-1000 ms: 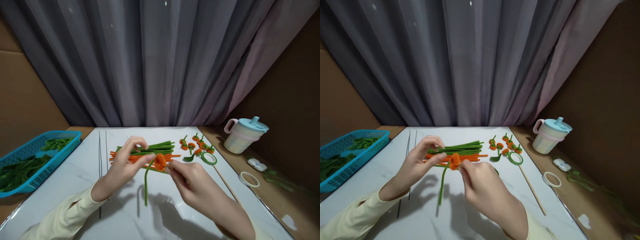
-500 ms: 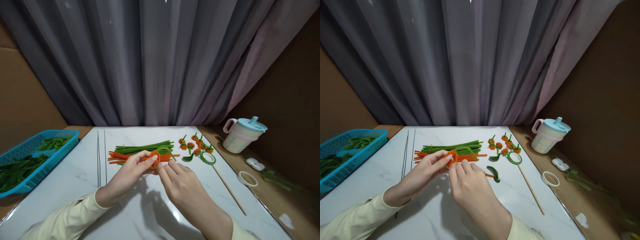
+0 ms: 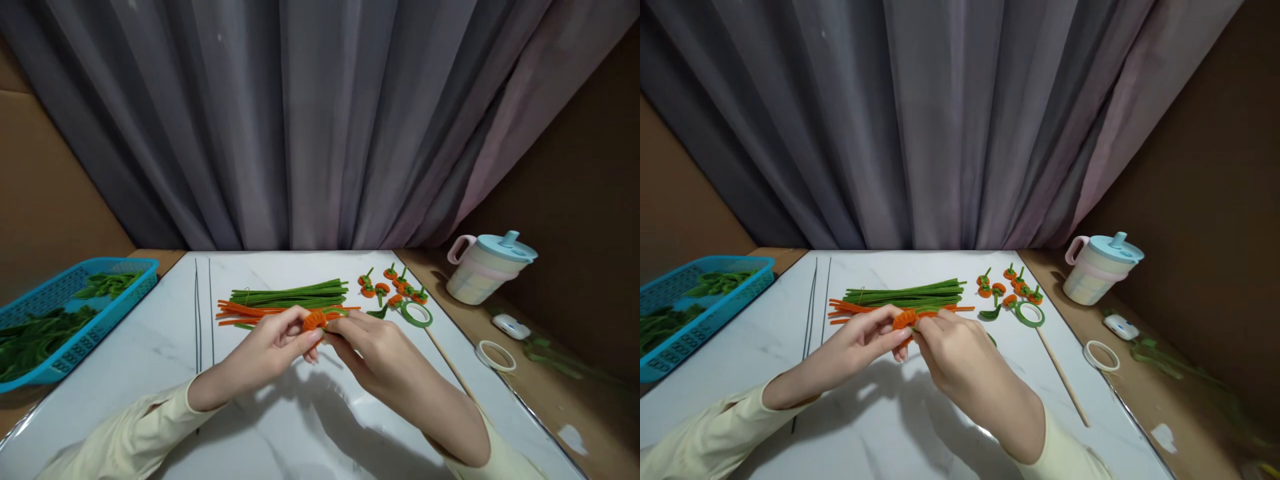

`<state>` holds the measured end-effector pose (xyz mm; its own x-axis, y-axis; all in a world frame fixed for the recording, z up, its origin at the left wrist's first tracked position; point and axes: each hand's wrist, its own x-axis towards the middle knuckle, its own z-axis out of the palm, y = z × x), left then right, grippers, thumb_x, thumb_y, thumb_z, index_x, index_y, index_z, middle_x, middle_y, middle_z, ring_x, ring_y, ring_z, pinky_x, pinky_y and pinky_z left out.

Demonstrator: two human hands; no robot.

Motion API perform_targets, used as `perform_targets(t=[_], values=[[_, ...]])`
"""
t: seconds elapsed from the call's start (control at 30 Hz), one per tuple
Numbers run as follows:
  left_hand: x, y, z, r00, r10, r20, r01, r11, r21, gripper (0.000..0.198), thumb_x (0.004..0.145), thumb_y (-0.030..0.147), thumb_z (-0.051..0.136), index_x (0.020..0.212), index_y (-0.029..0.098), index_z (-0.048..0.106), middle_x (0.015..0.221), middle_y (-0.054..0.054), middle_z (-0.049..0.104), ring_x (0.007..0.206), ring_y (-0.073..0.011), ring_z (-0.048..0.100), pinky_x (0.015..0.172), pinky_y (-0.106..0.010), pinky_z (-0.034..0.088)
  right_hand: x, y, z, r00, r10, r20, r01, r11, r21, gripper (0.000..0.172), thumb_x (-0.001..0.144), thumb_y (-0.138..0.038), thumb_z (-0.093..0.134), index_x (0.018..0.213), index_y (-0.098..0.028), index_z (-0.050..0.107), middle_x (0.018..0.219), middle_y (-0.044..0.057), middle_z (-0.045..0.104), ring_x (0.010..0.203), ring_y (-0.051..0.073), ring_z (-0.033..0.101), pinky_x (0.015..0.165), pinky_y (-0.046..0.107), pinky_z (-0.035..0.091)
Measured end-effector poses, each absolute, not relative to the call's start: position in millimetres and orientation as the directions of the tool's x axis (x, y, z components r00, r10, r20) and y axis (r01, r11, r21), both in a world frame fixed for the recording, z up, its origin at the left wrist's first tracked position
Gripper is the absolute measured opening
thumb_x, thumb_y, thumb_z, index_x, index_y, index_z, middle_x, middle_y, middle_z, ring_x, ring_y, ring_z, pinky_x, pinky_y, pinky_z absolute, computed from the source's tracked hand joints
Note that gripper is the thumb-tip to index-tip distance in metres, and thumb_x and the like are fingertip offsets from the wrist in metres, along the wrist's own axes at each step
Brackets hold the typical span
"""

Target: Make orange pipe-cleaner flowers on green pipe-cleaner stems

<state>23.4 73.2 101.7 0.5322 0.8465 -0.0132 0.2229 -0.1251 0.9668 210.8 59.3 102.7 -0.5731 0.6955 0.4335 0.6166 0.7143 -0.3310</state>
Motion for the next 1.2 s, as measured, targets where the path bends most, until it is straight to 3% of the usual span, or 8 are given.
perform_targets(t=[0.13,0.4,0.53,0.7,0.87,1.07,1.2], values=[[25.7,75.7,102.0,0.512,0.858,-0.034,0.120,-0.033,0.992,0.019,0.083,0.033,0.056,0.085,0.014,0.056,0.074,-0.002,0.062,0.075,-0.0151,0.061,0.074,-0.027,0.047,212.7,64.0,103.7,-0.560,0.713,0.423,0.600,0.700,-0.387,0.014,0.090,-0.012,0.046,0.085,-0.017,0.058,0.074,0.001,0.062,0.063,0.012,0.056,0.058,0.022,0.040],[26.3,76.4,96.2,0.495,0.867,-0.061,0.075,0.027,0.997,0.023,0.084,0.032,0.055,0.097,0.014,0.049,0.075,-0.003,0.066,0.074,-0.0166,0.066,0.074,-0.030,0.050,210.7,71.2,92.9,-0.549,0.715,0.433,0.635,0.693,-0.340,0.013,0.090,-0.014,0.047,0.083,-0.015,0.058,0.067,0.002,0.059,0.061,0.013,0.054,0.055,0.023,0.038],[25.6,79.2,91.6,0.475,0.876,-0.086,0.060,0.065,0.996,0.039,0.085,0.033,0.055,0.116,0.017,0.039,0.073,-0.002,0.068,0.074,-0.0182,0.068,0.074,-0.032,0.052,211.1,71.2,88.5,-0.584,0.653,0.483,0.627,0.740,-0.243,0.017,0.092,-0.015,0.043,0.080,-0.015,0.056,0.067,0.002,0.056,0.062,0.013,0.052,0.056,0.022,0.038],[23.8,83.9,87.7,0.477,0.869,-0.134,0.104,0.095,0.990,0.038,0.082,0.032,0.058,0.114,0.013,0.053,0.087,-0.006,0.068,0.081,-0.0190,0.067,0.078,-0.031,0.051,210.7,67.4,91.6,-0.646,0.595,0.478,0.641,0.763,-0.083,0.019,0.092,-0.012,0.041,0.078,-0.015,0.053,0.068,0.003,0.055,0.065,0.014,0.050,0.058,0.024,0.038],[24.7,84.2,86.1,0.562,0.815,-0.140,0.121,0.086,0.989,0.031,0.083,0.029,0.055,0.110,0.014,0.061,0.088,-0.006,0.068,0.081,-0.0180,0.066,0.076,-0.030,0.050,207.8,64.1,96.8,-0.717,0.575,0.394,0.647,0.760,0.068,0.024,0.092,-0.009,0.037,0.073,-0.014,0.052,0.066,0.004,0.053,0.063,0.015,0.045,0.054,0.026,0.033],[28.6,82.6,83.0,0.569,0.808,-0.151,0.146,0.082,0.986,0.024,0.083,0.023,0.052,0.100,0.012,0.064,0.082,-0.004,0.065,0.079,-0.0163,0.064,0.076,-0.028,0.049,203.3,66.3,86.5,-0.627,0.695,0.353,0.708,0.697,-0.116,0.017,0.090,-0.010,0.043,0.076,-0.016,0.051,0.068,0.002,0.056,0.061,0.014,0.047,0.053,0.025,0.032],[30.5,82.0,81.2,0.497,0.855,-0.148,0.098,0.114,0.989,0.026,0.084,0.022,0.052,0.105,0.010,0.061,0.066,0.001,0.058,0.068,-0.0110,0.059,0.071,-0.024,0.048,193.2,64.7,75.1,-0.539,0.725,0.430,0.777,0.624,-0.079,0.020,0.087,-0.008,0.044,0.070,-0.017,0.050,0.062,0.001,0.054,0.059,0.016,0.048,0.051,0.026,0.029]])
